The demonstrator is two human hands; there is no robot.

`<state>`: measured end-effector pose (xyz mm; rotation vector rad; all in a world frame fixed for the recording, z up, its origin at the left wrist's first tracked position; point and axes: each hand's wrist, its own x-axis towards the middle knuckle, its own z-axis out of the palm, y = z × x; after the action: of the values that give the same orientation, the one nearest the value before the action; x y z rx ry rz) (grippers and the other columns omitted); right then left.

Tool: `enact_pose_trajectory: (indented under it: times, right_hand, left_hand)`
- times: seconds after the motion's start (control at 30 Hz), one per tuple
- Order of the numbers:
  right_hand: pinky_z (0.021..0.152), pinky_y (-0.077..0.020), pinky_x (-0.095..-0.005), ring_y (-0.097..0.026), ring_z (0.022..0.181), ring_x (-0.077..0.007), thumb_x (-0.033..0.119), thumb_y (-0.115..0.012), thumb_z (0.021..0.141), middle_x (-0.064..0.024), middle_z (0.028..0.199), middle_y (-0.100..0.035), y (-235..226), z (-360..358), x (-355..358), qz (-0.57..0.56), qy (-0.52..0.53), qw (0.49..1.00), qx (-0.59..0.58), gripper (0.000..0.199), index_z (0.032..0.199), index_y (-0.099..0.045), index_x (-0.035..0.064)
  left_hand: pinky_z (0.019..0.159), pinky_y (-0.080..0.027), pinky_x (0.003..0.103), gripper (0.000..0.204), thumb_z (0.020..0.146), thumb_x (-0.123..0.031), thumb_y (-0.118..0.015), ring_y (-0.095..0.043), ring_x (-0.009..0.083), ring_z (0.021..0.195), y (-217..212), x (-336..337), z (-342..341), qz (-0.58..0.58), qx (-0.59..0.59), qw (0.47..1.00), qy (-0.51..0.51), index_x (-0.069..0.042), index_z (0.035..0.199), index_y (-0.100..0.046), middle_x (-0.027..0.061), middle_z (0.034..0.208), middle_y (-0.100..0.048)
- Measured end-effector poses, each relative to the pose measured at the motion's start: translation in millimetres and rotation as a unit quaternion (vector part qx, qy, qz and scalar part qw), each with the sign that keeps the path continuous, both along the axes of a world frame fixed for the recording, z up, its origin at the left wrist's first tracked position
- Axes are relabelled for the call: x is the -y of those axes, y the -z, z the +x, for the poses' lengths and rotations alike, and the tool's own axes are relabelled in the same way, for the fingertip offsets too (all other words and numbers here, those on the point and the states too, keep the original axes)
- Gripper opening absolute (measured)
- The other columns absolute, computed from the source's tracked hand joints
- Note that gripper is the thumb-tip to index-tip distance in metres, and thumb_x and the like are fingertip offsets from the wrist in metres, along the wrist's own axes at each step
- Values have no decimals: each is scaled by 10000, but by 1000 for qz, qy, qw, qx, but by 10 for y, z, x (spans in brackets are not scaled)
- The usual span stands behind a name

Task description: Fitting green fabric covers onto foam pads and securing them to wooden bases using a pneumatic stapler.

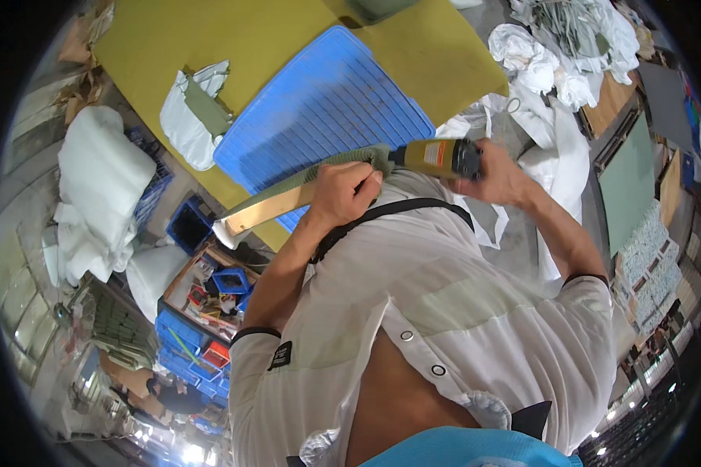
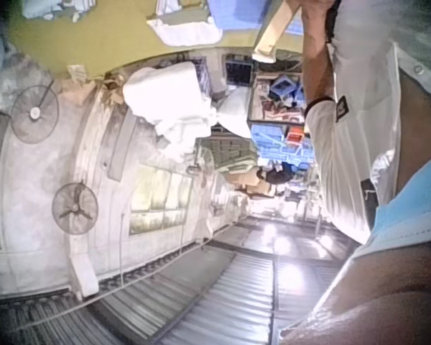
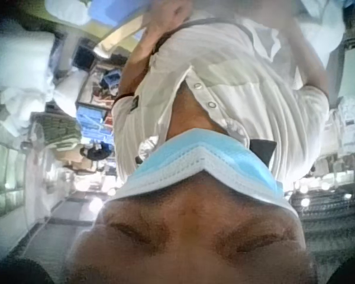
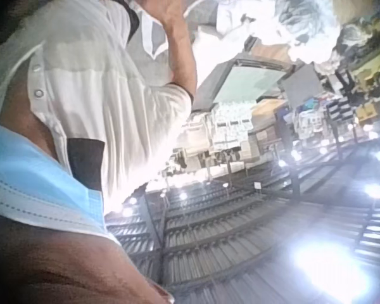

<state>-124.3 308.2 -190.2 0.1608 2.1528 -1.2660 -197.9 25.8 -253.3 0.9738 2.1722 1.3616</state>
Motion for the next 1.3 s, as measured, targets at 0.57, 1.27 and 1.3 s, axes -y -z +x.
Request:
enact_pose_trajectory:
  times: [0.57, 1.27, 1.3]
  right_hand:
    - [743, -538, -478, -678, 799, -420, 184, -726, 692, -238, 822, -694, -32, 131, 387, 98, -136, 978, -122, 424, 1084, -684, 29]
    - [758, -547, -444, -683, 837, -419, 121, -741, 678, -244, 904, -699, -56, 138, 464, 46, -142, 977, -155, 450, 1103, -671, -8]
    - [755, -551, -448, -686, 832, -409, 127, -723, 687, -232, 895, -704, -75, 131, 472, 43, -136, 975, -169, 440, 1108, -674, 10]
  left_hand:
    - [549, -461, 444, 293, 895, -167, -653, -604, 387, 605, -71, -52, 237, -31, -44, 994, -90, -29, 664, -536, 161, 627, -579]
    - [511, -432, 418, 320, 884, -230, -719, -561, 318, 544, 12, 67, 210, -102, -67, 979, -162, -36, 709, -533, 116, 634, -566]
    - [512, -437, 422, 320, 883, -239, -727, -571, 320, 555, 14, 62, 230, -121, -158, 967, -157, -52, 710, -533, 102, 635, -565]
